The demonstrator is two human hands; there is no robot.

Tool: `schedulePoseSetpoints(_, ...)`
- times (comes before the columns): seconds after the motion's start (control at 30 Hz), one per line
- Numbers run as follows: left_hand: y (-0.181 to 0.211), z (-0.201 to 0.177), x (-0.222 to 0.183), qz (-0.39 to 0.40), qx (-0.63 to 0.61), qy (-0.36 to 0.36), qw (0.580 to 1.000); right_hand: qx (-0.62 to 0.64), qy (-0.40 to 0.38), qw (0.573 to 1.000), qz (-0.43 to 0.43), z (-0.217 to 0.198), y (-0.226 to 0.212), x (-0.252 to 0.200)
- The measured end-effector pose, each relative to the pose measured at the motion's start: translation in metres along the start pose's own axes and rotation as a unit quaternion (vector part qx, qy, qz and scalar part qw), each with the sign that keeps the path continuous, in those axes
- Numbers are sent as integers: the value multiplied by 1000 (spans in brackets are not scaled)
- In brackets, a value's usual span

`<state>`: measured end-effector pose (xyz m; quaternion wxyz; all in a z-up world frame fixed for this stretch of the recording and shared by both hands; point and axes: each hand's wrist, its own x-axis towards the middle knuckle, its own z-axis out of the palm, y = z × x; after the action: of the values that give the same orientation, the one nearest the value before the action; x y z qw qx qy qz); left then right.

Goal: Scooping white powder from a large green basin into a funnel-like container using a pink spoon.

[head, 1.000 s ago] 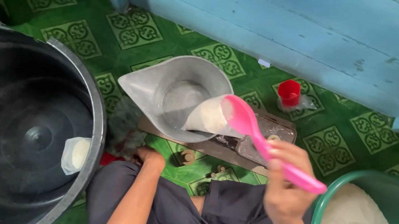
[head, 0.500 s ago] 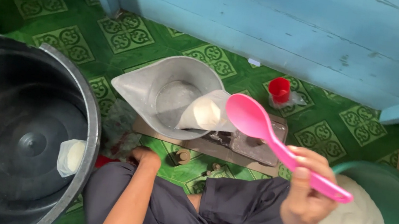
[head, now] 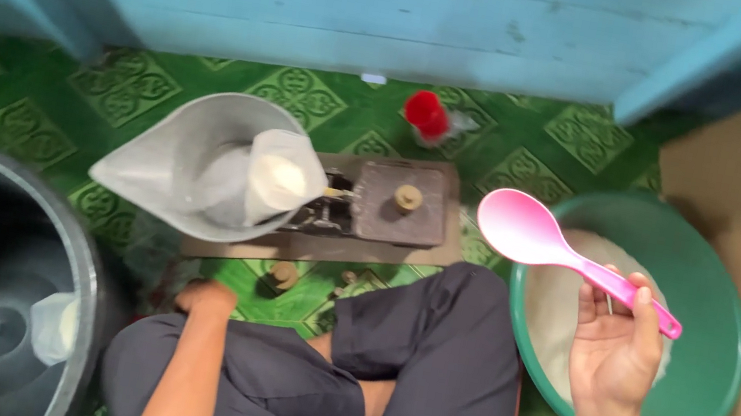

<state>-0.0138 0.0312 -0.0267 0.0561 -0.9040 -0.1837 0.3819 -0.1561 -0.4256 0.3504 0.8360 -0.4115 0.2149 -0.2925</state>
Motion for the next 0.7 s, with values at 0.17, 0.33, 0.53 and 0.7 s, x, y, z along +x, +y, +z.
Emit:
schedulePoseSetpoints(0.17, -8, -30, -31, 2, 17, -41, 999, 48, 99, 994, 12, -104, 5, 24)
schedulePoseSetpoints(0.33, -13, -34, -35, 9, 55, -63, 996, 55, 181, 982, 4, -178, 11, 35)
schedulePoseSetpoints(0.53, -17, -46, -58, 16, 89, -25, 996, 5, 210, 978, 5, -224, 23, 29)
schedulePoseSetpoints(0.7, -15, -55, -72, -7, 114, -26, 993, -193, 208, 959, 12, -230, 37, 21)
